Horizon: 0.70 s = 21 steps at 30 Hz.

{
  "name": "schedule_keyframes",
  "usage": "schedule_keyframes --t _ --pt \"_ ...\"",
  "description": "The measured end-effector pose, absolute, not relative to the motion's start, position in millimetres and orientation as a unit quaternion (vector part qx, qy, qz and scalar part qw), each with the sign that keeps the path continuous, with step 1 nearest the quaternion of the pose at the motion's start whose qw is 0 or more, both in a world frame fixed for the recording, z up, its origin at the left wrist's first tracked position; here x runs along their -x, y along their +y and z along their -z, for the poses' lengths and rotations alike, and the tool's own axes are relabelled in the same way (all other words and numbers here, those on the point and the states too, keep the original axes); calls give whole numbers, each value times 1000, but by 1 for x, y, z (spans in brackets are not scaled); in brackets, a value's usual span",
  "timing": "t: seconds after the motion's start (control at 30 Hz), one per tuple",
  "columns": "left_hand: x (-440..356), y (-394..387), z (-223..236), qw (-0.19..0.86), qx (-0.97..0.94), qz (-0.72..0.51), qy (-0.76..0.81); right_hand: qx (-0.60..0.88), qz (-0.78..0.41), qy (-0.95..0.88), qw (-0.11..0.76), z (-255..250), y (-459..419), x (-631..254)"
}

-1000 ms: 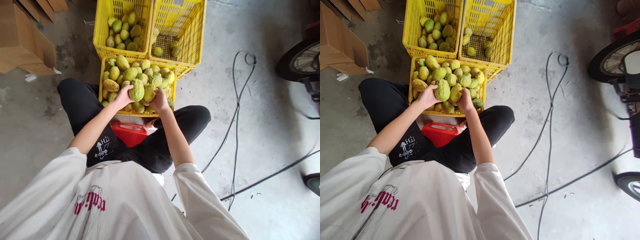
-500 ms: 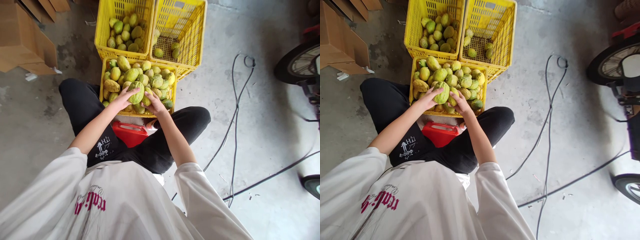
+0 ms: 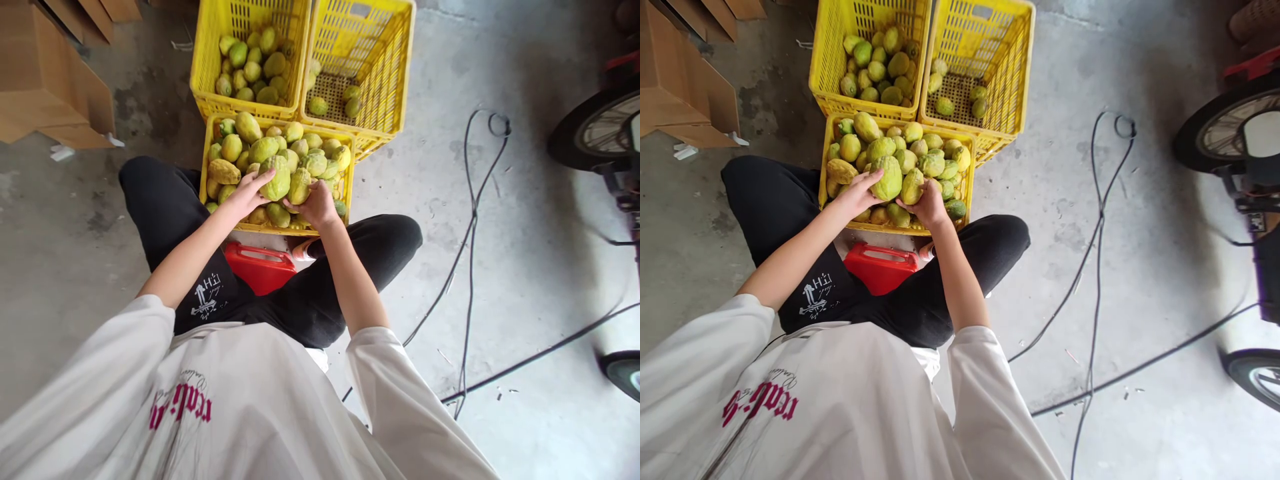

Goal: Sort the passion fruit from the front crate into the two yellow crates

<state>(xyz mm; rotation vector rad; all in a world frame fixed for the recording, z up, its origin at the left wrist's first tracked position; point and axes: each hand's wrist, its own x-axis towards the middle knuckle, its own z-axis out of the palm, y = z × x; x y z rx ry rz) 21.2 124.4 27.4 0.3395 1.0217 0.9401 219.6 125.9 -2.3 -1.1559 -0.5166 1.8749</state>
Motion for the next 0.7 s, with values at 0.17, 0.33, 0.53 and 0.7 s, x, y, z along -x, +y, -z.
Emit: schedule_keyframes --t 0.17,0.33,0.53,0.7 --pt "-24 121 -28 752 -149 -459 449 469 -747 -230 412 -1 122 -215" --pt "-28 117 -26 744 -164 -458 459 483 -725 -241 427 -5 119 -215" --pt "-27 119 -29 773 -133 -407 468 514 -705 -246 421 1 118 -219" --pt "-25 125 -31 784 -121 -417 443 517 -705 -216 435 3 126 -223"
